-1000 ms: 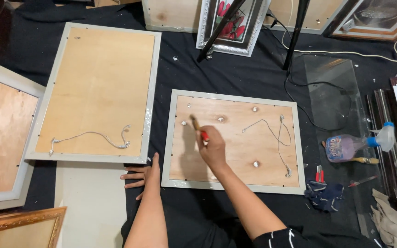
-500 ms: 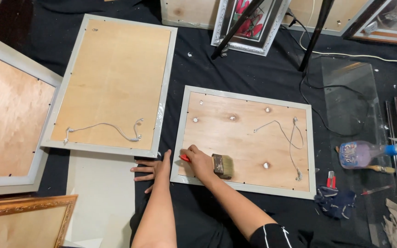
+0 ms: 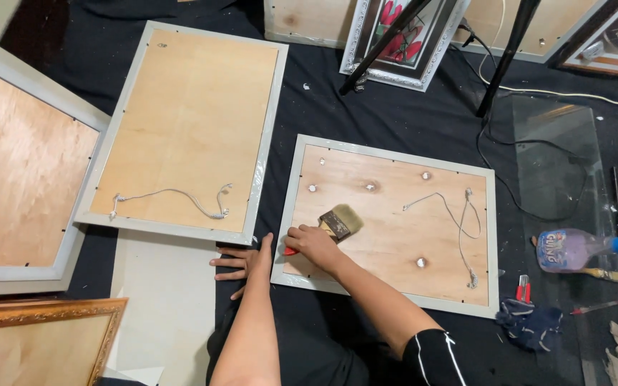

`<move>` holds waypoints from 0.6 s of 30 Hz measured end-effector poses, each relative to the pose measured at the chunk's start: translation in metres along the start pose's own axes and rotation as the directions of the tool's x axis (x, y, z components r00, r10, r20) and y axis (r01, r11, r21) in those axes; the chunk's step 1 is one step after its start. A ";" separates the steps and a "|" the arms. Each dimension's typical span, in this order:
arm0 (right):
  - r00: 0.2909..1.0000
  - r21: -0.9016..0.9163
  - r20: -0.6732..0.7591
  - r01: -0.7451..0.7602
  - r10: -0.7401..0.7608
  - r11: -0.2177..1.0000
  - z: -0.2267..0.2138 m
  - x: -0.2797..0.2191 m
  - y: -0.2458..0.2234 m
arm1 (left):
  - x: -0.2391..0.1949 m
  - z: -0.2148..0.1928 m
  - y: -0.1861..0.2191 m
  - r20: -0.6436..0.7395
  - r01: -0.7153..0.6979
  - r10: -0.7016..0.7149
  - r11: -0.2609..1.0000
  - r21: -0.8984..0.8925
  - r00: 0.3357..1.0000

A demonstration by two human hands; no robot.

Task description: The person uses a brush to wipe the back surface of a wooden picture frame lying on a black cloth. The person repeatedly brushes the frame's surface and edges, occasionally adjusting the frame's position with the other hand.

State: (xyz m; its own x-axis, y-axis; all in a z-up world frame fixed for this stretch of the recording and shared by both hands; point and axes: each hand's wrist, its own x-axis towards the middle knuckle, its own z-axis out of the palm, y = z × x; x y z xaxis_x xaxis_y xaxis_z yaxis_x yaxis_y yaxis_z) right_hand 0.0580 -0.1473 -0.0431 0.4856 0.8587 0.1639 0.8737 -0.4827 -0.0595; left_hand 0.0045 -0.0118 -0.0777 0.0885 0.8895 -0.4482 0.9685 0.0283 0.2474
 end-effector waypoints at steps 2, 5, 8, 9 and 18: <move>1.000 -0.019 0.005 0.014 -0.014 1.000 0.012 0.003 -0.004 | -0.002 0.007 -0.002 -0.077 -0.016 0.016 1.000 0.002 0.997; 0.999 -0.067 0.032 -0.023 0.025 0.997 0.035 0.004 0.002 | -0.028 -0.008 0.011 -0.395 -0.082 0.083 0.996 0.020 0.915; 0.983 -0.026 0.052 -0.175 0.176 0.984 0.017 0.017 0.019 | -0.039 -0.018 0.018 -0.614 -0.132 0.141 0.989 0.060 0.777; 0.962 0.040 0.064 -0.269 0.266 0.962 0.003 0.021 0.025 | -0.040 -0.017 0.016 -0.615 -0.129 0.144 0.989 0.069 0.775; 0.806 0.794 0.011 -0.367 0.592 0.485 -0.104 0.101 0.021 | -0.009 0.016 0.002 -0.318 -0.046 0.041 0.999 -0.010 0.947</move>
State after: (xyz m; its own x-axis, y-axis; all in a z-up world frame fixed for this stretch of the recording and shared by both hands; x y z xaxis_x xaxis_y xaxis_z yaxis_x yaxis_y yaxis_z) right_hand 0.1225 -0.0889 0.0749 0.9089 0.4080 0.0858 0.2674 -0.4126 -0.8708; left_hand 0.0089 -0.0265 -0.0868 0.0492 0.9887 -0.1417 0.9611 -0.0083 0.2761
